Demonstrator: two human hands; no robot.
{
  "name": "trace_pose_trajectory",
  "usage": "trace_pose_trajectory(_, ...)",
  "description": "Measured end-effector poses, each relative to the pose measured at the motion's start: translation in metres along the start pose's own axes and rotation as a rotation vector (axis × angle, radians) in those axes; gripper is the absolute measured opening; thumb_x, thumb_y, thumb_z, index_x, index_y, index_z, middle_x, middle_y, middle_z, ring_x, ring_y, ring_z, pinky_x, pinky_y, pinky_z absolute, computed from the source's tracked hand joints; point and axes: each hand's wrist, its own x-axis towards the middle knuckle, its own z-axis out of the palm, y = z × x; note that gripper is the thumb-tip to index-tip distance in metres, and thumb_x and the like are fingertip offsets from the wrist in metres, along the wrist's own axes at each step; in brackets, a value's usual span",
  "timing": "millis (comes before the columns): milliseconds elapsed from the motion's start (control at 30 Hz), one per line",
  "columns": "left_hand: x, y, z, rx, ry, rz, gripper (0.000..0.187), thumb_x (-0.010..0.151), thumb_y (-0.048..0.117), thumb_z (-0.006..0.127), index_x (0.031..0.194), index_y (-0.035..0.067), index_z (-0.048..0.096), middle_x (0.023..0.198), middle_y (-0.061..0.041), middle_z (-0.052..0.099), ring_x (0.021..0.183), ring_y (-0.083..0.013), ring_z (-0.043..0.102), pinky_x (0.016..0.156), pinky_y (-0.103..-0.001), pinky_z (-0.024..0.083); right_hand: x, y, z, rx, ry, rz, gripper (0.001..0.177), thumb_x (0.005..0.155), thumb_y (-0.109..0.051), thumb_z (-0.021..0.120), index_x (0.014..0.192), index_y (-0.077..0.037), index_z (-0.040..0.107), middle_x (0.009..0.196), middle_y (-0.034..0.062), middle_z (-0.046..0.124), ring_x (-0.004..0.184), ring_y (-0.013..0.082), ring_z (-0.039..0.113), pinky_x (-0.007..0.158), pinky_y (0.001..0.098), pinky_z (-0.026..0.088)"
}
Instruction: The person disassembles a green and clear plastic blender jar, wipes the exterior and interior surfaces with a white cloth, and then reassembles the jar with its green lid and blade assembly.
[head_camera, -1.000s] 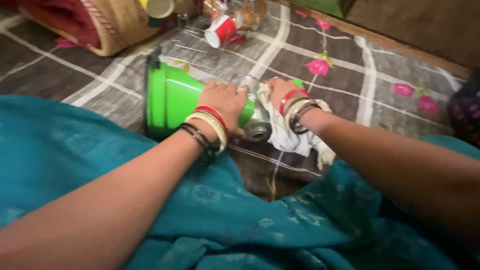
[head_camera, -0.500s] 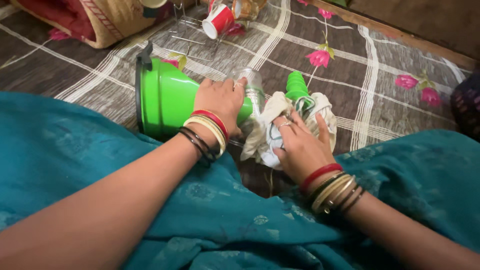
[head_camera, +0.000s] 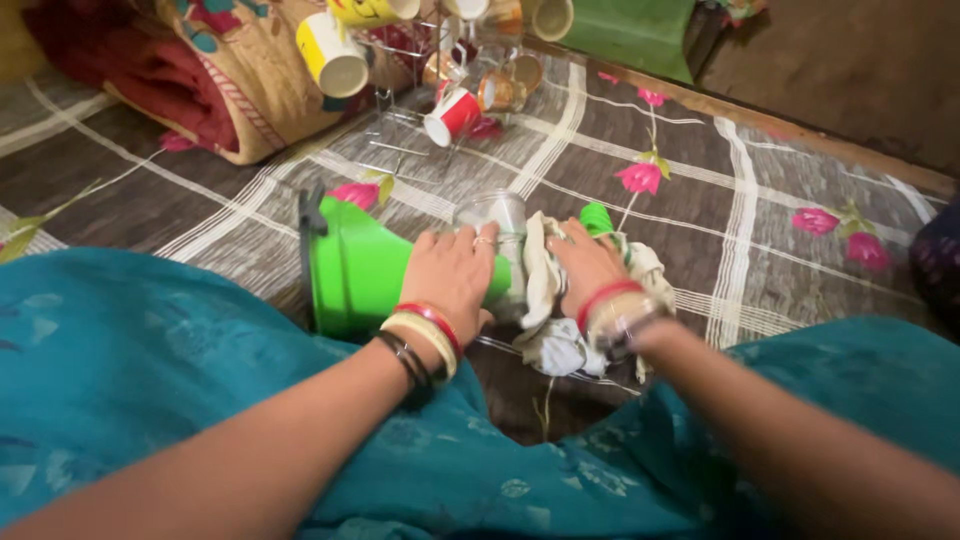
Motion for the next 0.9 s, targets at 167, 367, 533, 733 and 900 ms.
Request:
trace_pose_trajectory(167,0.000,-0.004,0.005,-0.032,-0.021,-0.011,0.100,0.063,0.046,0.092,0.139,0.005,0.042,0.115,-0.011,0.061,0.112,-0.0281,0.061,0.095,-0.043,0.041,-0.086,0.036,0.029,0.115,-0.181,0.069,0.036,0.086,-0.016,0.068,0.122,-0.020,0.070,0.123,0.0129,0.069,0.120,0.0330,0.063,0.103,0.0370,0.050)
trace_pose_trajectory(367,0.008,-0.014,0.009,0.004,0.071,0.022,0.114,0.048,0.050,0.097,0.138,0.003,0.044,0.112,-0.013,0.066,0.109,-0.0301,0.062,0.103,-0.044,0.037,-0.080,0.113,0.005,0.037,-0.359,0.119,0.032,0.084,-0.021,0.069,0.115,-0.018,0.074,0.112,0.0135,0.075,0.107,0.0336,0.071,0.095,0.0420,0.055)
trace_pose_trajectory(533,0.011,-0.019,0.008,0.011,-0.006,-0.016,0.088,0.052,0.050,0.096,0.119,0.008,0.059,0.104,-0.012,0.071,0.106,-0.0309,0.066,0.098,-0.042,0.043,-0.101,0.182,-0.036,-0.061,0.339,0.354,0.056,0.069,-0.010,0.075,0.125,-0.016,0.073,0.120,0.0238,0.069,0.110,0.0448,0.065,0.096,0.0483,0.050)
trace_pose_trajectory(733,0.037,-0.047,-0.016,-0.152,-0.128,0.001,0.083,0.047,0.060,0.093,0.112,0.013,0.071,0.099,-0.014,0.074,0.094,-0.0344,0.070,0.086,-0.047,0.052,-0.112,0.180,-0.042,0.434,0.391,0.467,0.058,0.077,-0.021,0.085,0.131,-0.008,0.065,0.117,0.0160,0.073,0.108,0.0294,0.070,0.093,0.0407,0.052)
trace_pose_trajectory(900,0.051,-0.075,-0.049,-0.445,0.097,-0.020,0.088,0.050,0.056,0.100,0.118,0.006,0.071,0.103,-0.017,0.075,0.092,-0.0281,0.074,0.089,-0.040,0.056,-0.093,0.162,-0.044,0.852,0.428,0.260,0.049,0.083,-0.009,0.079,0.129,-0.001,0.064,0.120,0.0086,0.073,0.110,0.0161,0.067,0.097,0.0336,0.051)
